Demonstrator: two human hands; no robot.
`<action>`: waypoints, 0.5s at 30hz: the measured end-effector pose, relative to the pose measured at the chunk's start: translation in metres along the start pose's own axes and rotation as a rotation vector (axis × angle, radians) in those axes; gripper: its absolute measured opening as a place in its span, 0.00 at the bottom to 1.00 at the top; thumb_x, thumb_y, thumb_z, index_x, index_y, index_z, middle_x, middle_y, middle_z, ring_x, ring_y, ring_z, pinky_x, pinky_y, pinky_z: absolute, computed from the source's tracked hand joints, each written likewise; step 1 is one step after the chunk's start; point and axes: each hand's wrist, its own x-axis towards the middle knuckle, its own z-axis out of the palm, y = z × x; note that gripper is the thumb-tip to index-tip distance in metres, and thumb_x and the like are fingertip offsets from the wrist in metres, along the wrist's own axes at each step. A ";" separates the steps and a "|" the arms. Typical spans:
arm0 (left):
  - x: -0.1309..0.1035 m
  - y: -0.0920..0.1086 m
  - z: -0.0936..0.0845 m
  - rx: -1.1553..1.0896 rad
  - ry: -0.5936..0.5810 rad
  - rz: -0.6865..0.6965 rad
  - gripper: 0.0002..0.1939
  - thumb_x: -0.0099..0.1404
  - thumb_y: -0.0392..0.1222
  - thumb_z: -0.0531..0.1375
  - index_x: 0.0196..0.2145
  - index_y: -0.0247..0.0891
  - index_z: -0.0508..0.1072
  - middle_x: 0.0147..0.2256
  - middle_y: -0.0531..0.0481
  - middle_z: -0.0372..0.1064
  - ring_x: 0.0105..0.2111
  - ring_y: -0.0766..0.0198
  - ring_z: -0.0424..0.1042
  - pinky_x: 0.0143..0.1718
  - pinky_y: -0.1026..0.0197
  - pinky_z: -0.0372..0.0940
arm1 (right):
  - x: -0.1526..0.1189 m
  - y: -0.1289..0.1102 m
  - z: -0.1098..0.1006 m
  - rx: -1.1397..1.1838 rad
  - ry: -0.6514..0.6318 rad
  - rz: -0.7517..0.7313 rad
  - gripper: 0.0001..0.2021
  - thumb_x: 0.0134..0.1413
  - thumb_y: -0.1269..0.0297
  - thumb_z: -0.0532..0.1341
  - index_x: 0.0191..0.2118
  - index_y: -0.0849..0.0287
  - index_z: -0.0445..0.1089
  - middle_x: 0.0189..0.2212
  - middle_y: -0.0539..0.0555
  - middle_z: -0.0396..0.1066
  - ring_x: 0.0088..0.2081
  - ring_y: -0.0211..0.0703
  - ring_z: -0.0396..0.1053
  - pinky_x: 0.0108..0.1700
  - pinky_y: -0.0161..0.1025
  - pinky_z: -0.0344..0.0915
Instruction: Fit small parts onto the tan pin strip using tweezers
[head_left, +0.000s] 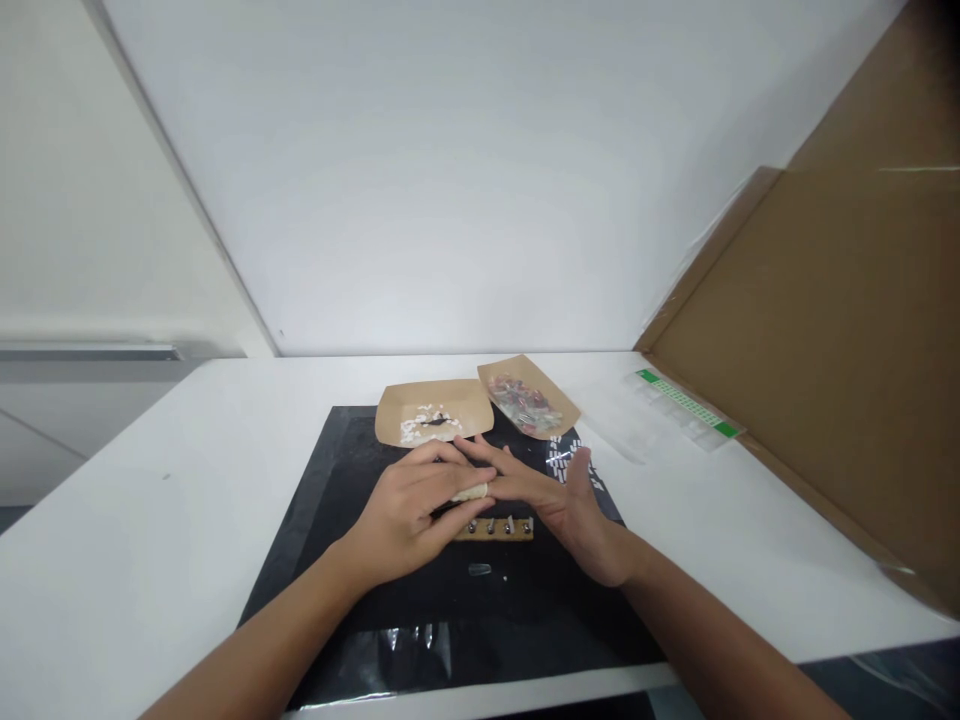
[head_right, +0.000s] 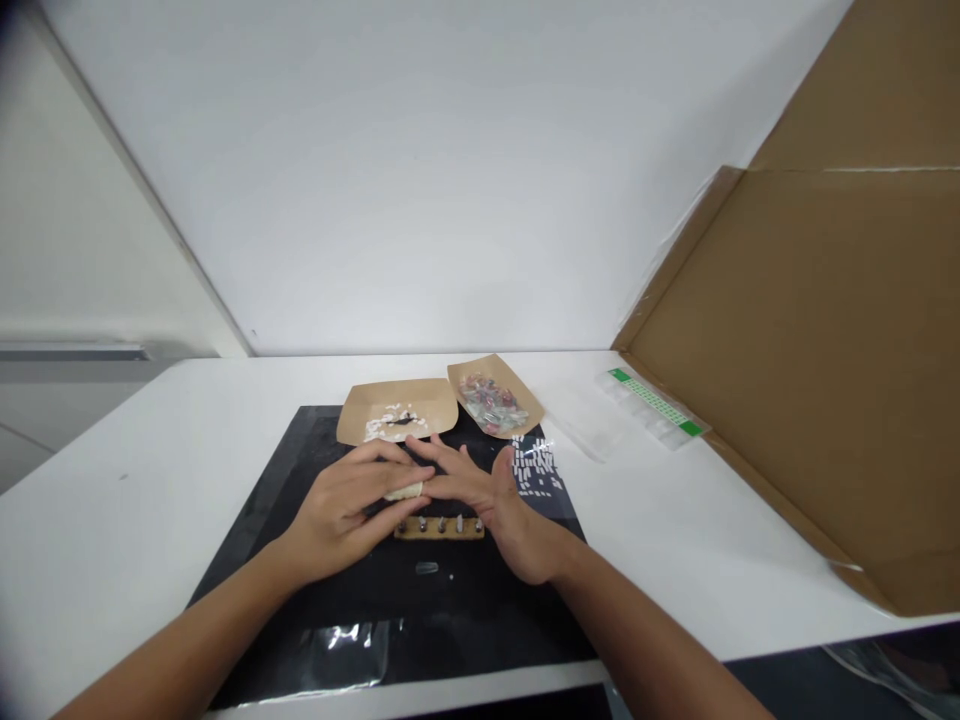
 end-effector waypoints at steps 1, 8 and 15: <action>0.000 0.001 0.000 -0.005 0.004 -0.004 0.18 0.68 0.32 0.65 0.55 0.38 0.75 0.38 0.48 0.80 0.42 0.59 0.74 0.47 0.53 0.72 | 0.000 0.001 0.000 0.008 0.008 -0.006 0.51 0.56 0.32 0.18 0.59 0.38 0.71 0.72 0.41 0.49 0.75 0.49 0.35 0.73 0.60 0.22; 0.001 0.004 0.002 -0.018 0.036 -0.012 0.20 0.67 0.29 0.63 0.56 0.38 0.74 0.41 0.46 0.79 0.45 0.56 0.73 0.50 0.48 0.71 | -0.001 -0.002 -0.004 -0.016 0.003 -0.011 0.50 0.54 0.31 0.18 0.60 0.33 0.69 0.72 0.38 0.49 0.75 0.48 0.34 0.73 0.62 0.23; 0.002 0.008 0.004 -0.013 0.048 -0.040 0.21 0.67 0.28 0.62 0.57 0.37 0.73 0.36 0.46 0.78 0.46 0.55 0.72 0.48 0.48 0.71 | -0.003 -0.008 -0.008 -0.059 -0.001 -0.044 0.50 0.53 0.30 0.19 0.62 0.35 0.67 0.72 0.38 0.48 0.75 0.48 0.36 0.74 0.60 0.30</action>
